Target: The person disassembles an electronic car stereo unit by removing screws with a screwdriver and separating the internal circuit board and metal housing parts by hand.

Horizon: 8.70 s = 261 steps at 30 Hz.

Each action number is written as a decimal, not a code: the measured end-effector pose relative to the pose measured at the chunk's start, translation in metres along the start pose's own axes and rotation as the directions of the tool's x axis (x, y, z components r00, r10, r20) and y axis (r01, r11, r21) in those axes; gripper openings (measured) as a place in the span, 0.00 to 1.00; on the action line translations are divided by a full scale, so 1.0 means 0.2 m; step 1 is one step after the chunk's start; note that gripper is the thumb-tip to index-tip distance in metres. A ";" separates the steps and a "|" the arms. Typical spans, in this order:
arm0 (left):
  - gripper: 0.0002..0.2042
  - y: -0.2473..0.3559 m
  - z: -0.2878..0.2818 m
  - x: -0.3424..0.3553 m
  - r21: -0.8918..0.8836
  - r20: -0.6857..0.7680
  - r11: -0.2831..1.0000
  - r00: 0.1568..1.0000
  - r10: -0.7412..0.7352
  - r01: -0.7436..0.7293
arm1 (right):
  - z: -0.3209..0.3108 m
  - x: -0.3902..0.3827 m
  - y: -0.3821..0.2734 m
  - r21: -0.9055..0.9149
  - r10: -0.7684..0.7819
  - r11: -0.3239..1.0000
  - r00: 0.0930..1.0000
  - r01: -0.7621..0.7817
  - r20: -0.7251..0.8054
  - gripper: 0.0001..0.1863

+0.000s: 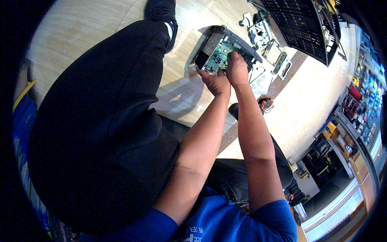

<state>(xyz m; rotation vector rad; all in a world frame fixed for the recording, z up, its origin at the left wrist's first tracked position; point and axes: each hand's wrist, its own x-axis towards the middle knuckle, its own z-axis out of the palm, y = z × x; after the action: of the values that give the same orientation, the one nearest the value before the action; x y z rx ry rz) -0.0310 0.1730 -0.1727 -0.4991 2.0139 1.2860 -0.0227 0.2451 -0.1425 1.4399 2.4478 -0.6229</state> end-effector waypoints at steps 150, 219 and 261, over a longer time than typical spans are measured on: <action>0.15 -0.18 0.05 0.06 -0.005 0.252 0.998 0.966 -0.056 0.059 | 0.07 -0.05 0.03 0.239 0.046 0.971 0.989 -0.011 -0.144 0.07; 0.13 -0.15 0.06 0.06 -0.021 0.200 0.999 0.979 -0.026 0.030 | 0.10 -0.04 0.04 0.246 0.089 0.969 0.970 -0.032 -0.224 0.07; 0.13 -0.10 0.04 0.04 -0.012 0.209 0.998 0.976 -0.054 0.058 | 0.08 -0.03 0.03 0.211 0.094 0.977 0.966 -0.043 -0.241 0.06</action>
<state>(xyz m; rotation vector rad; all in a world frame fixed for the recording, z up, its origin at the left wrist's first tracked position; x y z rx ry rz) -0.0214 0.1730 -0.1930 -0.4079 1.8039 1.2678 -0.0147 0.2354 -0.1564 1.7741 2.5688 -0.7369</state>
